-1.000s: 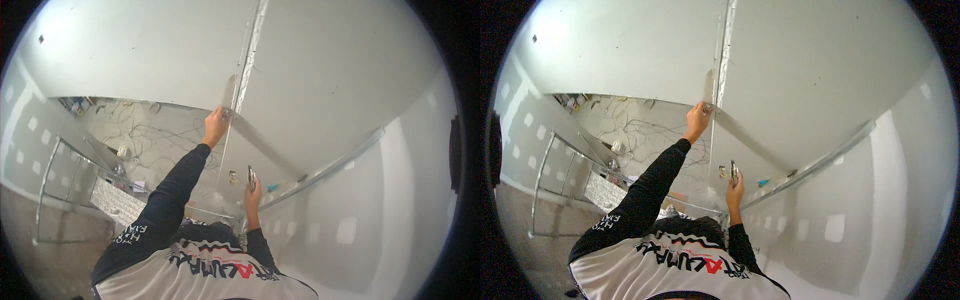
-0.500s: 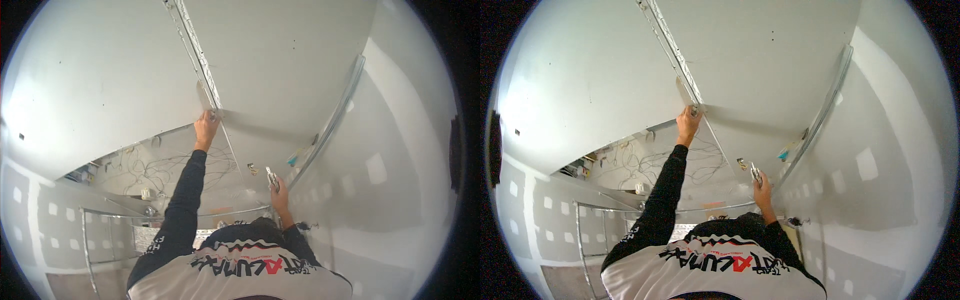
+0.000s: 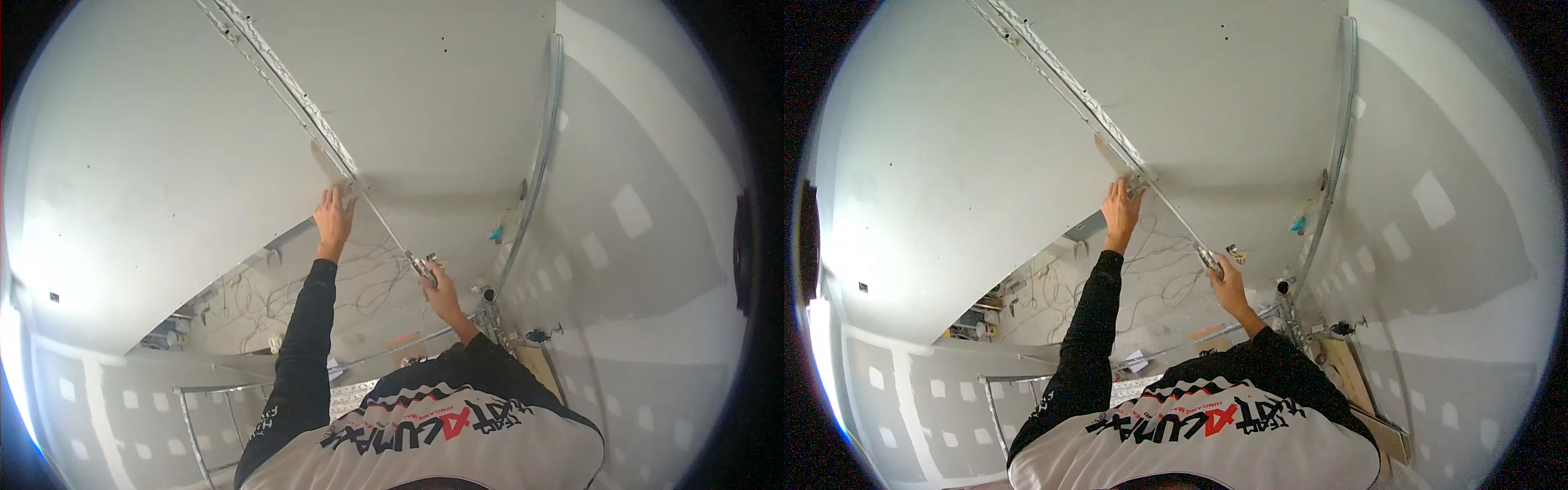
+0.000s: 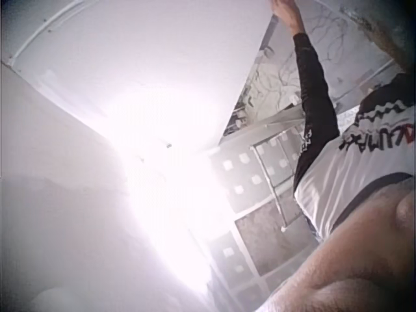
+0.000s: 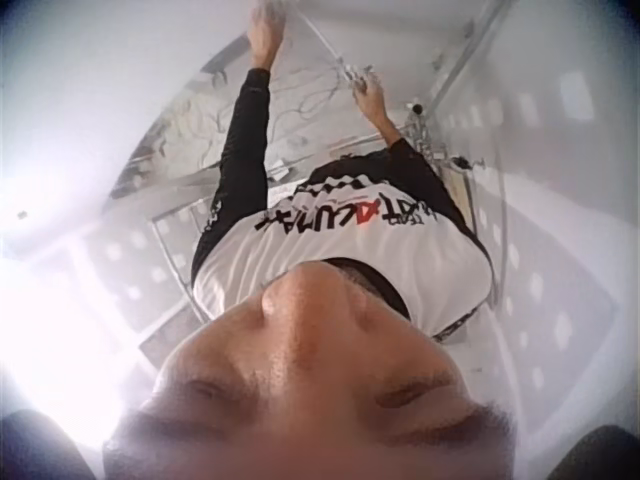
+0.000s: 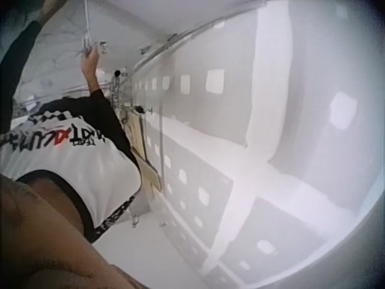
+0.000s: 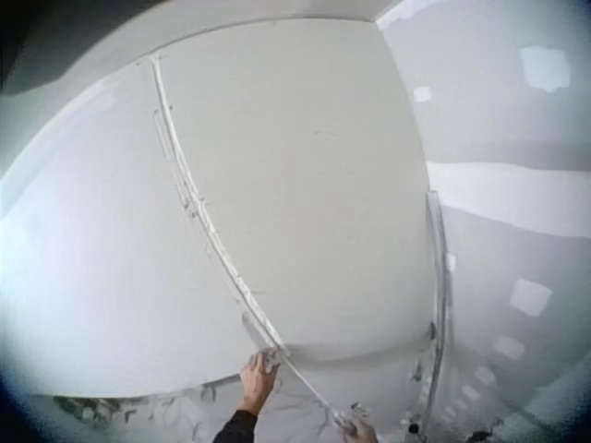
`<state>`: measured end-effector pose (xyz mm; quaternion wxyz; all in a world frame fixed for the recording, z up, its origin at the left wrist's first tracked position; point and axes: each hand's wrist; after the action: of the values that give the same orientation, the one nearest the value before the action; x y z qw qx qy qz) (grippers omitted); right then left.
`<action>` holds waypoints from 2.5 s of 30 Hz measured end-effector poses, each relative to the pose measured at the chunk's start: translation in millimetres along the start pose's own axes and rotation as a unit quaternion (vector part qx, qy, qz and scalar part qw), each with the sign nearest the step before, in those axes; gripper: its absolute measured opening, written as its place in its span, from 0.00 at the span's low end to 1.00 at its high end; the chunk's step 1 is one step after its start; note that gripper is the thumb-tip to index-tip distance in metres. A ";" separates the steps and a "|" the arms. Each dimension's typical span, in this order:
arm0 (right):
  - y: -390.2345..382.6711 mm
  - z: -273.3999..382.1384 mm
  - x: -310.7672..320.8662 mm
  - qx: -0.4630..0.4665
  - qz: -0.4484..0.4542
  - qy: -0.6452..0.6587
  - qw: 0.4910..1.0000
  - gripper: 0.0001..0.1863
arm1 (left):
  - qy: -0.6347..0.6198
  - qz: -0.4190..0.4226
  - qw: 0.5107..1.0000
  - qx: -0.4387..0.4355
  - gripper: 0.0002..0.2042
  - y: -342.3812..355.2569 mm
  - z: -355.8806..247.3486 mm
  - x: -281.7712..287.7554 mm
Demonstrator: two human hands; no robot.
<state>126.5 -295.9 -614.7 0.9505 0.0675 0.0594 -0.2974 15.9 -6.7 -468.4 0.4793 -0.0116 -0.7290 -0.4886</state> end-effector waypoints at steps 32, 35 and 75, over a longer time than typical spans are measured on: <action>19.8 37.3 88.6 -0.017 -0.077 -0.054 0.995 0.24 | -0.060 -0.139 0.985 -0.081 0.25 92.3 22.1 133.0; 67.6 82.6 83.9 0.047 -0.031 -0.011 0.998 0.24 | 0.027 -0.209 0.975 -0.075 0.26 153.8 44.6 199.2; -16.9 3.0 75.9 -0.059 0.034 0.042 0.997 0.24 | 0.322 -0.243 0.903 -0.149 0.14 277.7 -5.1 210.2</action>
<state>179.0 -352.5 -625.0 0.9591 0.0252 0.1142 -0.2579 40.6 39.8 -124.1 0.5469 0.2527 -0.4339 -0.6699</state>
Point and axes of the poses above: each hand's wrist, its own y-axis towards the middle knuckle, its own x-axis out of the back of the hand, z = x × y, and after that the axes turned 10 degrees about y, right-handed
